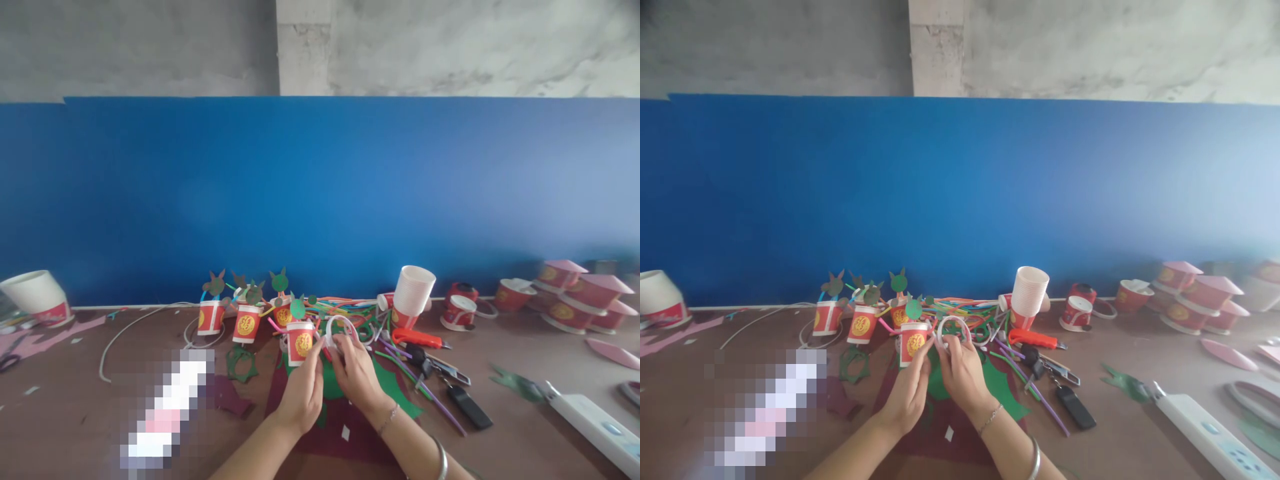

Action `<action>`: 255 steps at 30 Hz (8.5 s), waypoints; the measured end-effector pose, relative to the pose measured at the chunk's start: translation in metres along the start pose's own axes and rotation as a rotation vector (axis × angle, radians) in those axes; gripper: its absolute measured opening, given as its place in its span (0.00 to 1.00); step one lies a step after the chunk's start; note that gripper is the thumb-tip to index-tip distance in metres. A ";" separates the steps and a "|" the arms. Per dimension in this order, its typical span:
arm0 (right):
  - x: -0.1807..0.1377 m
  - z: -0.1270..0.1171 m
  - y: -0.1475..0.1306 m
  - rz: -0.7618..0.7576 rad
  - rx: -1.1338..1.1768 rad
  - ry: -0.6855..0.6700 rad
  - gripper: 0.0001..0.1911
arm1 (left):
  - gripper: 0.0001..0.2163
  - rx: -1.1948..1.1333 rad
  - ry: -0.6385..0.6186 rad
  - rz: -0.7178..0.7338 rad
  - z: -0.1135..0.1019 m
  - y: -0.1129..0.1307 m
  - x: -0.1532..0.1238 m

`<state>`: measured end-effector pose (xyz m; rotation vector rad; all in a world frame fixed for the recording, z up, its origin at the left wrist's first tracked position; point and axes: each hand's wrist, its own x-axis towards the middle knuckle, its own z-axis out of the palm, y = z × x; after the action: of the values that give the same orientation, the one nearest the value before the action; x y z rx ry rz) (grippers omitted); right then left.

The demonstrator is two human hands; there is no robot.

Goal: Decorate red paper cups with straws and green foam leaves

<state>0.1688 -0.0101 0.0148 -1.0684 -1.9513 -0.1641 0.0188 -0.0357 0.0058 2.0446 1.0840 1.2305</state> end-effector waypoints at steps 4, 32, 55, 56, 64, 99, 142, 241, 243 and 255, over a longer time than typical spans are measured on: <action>0.002 -0.002 -0.005 -0.058 -0.018 -0.030 0.11 | 0.23 0.087 -0.064 0.062 0.001 0.003 0.000; 0.002 -0.008 -0.011 -0.172 0.104 -0.213 0.21 | 0.07 0.092 0.192 -0.033 -0.002 -0.001 0.001; 0.001 -0.009 0.029 0.266 0.008 0.094 0.18 | 0.08 0.099 0.313 0.110 -0.008 0.006 -0.001; 0.001 -0.008 0.034 0.262 -0.047 0.062 0.18 | 0.08 0.080 0.294 0.077 -0.008 0.005 -0.001; 0.001 -0.003 0.024 0.243 -0.144 -0.023 0.12 | 0.13 0.042 0.236 0.016 -0.009 0.001 -0.004; -0.011 0.004 -0.027 0.138 0.459 -0.026 0.20 | 0.29 0.000 0.027 0.116 -0.007 -0.004 -0.006; -0.003 0.004 -0.005 0.413 0.560 0.096 0.06 | 0.06 -0.046 0.155 -0.270 0.009 0.006 0.006; -0.003 0.009 -0.012 0.561 0.837 -0.293 0.24 | 0.16 -0.532 0.097 -0.435 0.004 0.013 0.008; -0.003 0.009 -0.013 0.552 0.779 -0.237 0.24 | 0.15 -0.522 0.073 -0.434 0.004 0.013 0.009; -0.002 0.012 -0.008 0.566 0.707 -0.169 0.24 | 0.12 -0.567 0.020 -0.419 0.008 0.011 0.006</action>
<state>0.1561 -0.0110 0.0082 -1.1029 -1.5628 0.8825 0.0313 -0.0366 0.0135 1.3061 0.9662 1.1679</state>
